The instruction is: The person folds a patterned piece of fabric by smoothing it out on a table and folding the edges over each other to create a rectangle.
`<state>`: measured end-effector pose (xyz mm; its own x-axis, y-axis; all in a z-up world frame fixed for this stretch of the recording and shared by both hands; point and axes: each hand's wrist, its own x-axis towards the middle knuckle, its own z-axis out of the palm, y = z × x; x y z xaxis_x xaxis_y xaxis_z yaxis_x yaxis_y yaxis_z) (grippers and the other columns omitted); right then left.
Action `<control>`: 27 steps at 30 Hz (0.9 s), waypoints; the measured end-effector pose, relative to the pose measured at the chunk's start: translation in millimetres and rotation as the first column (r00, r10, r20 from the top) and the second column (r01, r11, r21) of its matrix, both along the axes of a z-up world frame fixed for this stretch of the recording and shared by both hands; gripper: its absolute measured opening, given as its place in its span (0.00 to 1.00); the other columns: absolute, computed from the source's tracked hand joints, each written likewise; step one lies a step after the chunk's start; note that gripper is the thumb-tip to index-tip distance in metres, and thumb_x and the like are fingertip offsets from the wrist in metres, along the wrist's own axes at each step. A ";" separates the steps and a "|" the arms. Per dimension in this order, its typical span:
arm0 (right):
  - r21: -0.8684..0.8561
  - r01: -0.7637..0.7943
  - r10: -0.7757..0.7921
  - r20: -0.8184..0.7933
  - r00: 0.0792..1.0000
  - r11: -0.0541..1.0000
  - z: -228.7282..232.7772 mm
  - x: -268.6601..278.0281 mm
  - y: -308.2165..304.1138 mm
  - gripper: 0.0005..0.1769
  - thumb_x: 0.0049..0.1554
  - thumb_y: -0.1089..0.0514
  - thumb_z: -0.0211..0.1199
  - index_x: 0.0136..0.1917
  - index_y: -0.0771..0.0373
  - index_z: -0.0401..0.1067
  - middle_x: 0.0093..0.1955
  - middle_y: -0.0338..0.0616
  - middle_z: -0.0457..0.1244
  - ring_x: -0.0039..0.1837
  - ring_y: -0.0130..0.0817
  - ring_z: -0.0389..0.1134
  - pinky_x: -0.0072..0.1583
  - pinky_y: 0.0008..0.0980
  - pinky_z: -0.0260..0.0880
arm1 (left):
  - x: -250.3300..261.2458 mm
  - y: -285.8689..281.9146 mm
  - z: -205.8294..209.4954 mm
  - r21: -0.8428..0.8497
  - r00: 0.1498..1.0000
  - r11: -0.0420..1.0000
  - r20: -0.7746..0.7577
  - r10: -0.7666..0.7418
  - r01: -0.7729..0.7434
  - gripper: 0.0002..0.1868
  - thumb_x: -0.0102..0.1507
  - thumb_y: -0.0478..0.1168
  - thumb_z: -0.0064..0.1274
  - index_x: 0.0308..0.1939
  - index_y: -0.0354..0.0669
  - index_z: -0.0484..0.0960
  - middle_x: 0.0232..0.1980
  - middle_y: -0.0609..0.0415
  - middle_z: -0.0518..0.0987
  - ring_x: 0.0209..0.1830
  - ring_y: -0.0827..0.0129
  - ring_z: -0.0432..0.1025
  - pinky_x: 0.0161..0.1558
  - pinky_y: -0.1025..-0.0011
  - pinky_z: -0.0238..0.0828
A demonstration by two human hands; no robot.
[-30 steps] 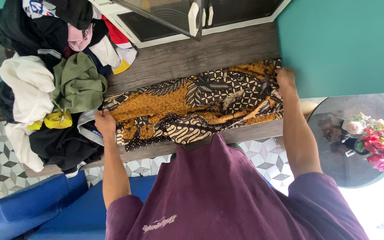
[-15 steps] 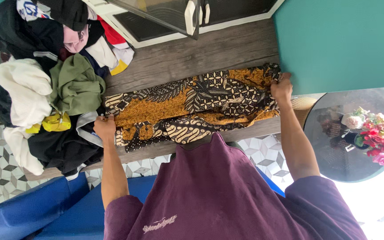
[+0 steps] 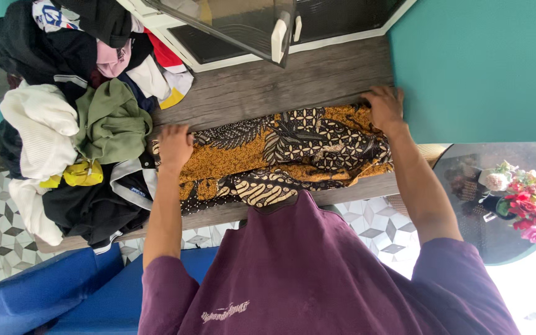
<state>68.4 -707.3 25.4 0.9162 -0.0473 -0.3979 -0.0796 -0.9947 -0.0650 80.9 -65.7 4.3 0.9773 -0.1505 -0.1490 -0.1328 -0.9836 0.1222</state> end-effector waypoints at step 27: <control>-0.184 0.081 -0.024 0.294 0.956 0.980 -52.9 75.1 -25.7 0.24 0.67 0.45 0.51 0.63 0.66 0.72 0.69 0.68 0.58 0.71 0.64 0.54 0.69 0.66 0.45 | 57.7 -15.1 0.9 0.154 0.972 0.960 0.066 0.227 -0.235 0.33 0.72 0.63 0.46 0.62 0.34 0.75 0.68 0.35 0.71 0.72 0.38 0.60 0.71 0.39 0.51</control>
